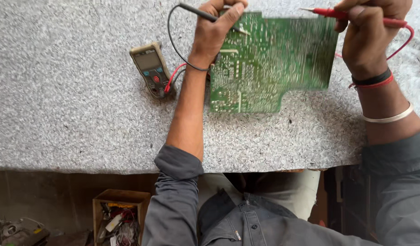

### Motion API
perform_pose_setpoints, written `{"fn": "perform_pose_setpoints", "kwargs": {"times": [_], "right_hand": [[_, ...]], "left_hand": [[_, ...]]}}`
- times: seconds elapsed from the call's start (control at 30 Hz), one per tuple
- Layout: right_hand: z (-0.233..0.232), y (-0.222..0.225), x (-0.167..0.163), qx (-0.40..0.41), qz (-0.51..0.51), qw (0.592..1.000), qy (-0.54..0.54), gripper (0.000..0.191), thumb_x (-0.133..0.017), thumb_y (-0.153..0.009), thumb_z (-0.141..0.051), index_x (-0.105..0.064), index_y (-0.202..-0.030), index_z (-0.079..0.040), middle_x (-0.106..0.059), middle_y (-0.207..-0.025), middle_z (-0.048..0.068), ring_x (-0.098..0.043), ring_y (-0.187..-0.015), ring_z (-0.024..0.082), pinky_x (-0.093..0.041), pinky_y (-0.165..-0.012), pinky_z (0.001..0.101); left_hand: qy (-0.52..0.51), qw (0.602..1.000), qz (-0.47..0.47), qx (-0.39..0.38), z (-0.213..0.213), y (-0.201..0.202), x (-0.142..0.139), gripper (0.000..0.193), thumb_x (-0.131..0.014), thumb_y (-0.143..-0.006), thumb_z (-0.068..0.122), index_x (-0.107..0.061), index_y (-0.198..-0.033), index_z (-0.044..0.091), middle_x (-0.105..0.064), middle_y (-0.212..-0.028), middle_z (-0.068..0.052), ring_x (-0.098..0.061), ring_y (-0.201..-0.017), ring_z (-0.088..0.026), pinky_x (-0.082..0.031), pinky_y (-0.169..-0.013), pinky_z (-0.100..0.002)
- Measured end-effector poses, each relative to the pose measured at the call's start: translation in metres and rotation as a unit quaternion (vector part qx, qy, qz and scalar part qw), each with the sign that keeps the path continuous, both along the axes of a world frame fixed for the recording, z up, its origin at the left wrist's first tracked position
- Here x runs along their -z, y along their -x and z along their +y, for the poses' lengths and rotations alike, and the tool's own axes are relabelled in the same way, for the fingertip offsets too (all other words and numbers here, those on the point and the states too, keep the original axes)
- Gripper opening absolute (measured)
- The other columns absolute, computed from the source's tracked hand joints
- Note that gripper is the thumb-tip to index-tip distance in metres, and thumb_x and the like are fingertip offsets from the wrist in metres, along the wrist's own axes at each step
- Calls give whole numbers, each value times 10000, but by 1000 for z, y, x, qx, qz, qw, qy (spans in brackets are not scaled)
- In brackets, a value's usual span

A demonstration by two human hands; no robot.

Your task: The person holds a green printed circuit board on a stone workbench and probes its solder points with the red and black leads of a multimeter, repositioning the board and moving the probes to different points to test the board.

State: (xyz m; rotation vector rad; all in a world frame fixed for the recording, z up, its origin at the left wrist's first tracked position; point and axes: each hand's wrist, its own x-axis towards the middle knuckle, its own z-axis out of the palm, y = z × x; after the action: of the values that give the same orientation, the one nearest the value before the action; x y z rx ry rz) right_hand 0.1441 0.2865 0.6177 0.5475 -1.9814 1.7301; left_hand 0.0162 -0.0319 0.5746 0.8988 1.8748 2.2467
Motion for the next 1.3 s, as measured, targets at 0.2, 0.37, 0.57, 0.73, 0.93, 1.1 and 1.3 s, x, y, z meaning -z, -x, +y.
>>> {"fn": "perform_pose_setpoints", "kwargs": {"times": [0.2,0.37,0.57,0.73,0.93,1.1,1.3], "right_hand": [[-24,0,-18,-34,-35,995,-87,236,-450,-988,15,-674,-954,80,-657,-777,145,-594,-590,137,-515,-567,251],[-38,-3,-28,-41,-32,990,-135,203,-501,-986,39,-699,-961,79,-677,-801,125,-629,-660,110,-523,-623,232],[-47,-2,-39,-1,-75,986,-150,280,-483,-968,-9,-729,-1071,73,-645,-754,135,-591,-599,132,-476,-559,262],[-40,4,-42,-53,-32,993,-100,367,-460,-1121,-249,-677,-1204,35,-695,-1010,119,-670,-794,116,-520,-649,208],[-32,2,-31,-51,-51,991,-116,181,-596,-1176,-97,-696,-1194,52,-730,-1079,117,-696,-958,123,-572,-849,234],[-38,0,-25,-36,-54,978,-200,83,-692,-1067,-5,-716,-1061,74,-695,-894,113,-629,-773,122,-504,-682,248],[-41,6,-28,-15,-45,985,-164,93,-658,-1064,-11,-734,-1049,40,-691,-857,79,-596,-697,77,-467,-616,213]], "left_hand": [[-5,1000,-12,-12,-3,5,10,436,-768,-1052,193,-514,-711,97,-382,-680,87,-284,-609,-52,-219,-569,-292],[-9,997,-55,-56,-3,4,10,468,-775,-991,190,-429,-679,147,-365,-655,84,-307,-551,-53,-260,-508,-279],[-3,999,-51,-18,-5,-3,-9,393,-747,-1026,193,-545,-701,106,-390,-651,103,-302,-574,-26,-241,-546,-264],[-10,999,-51,4,-4,-6,-25,171,-709,-1013,192,-779,-960,45,-575,-721,100,-402,-624,-8,-298,-566,-264],[-7,996,-85,11,-7,-7,-24,192,-726,-1017,192,-781,-930,29,-543,-709,100,-378,-619,-12,-298,-559,-244],[-17,997,-69,11,-11,-5,-16,260,-764,-1065,186,-709,-841,67,-523,-729,97,-397,-648,-18,-339,-593,-254],[-22,997,-66,24,-6,-1,-15,181,-730,-1030,190,-812,-1064,31,-716,-811,28,-501,-651,-14,-369,-578,-213]]}}
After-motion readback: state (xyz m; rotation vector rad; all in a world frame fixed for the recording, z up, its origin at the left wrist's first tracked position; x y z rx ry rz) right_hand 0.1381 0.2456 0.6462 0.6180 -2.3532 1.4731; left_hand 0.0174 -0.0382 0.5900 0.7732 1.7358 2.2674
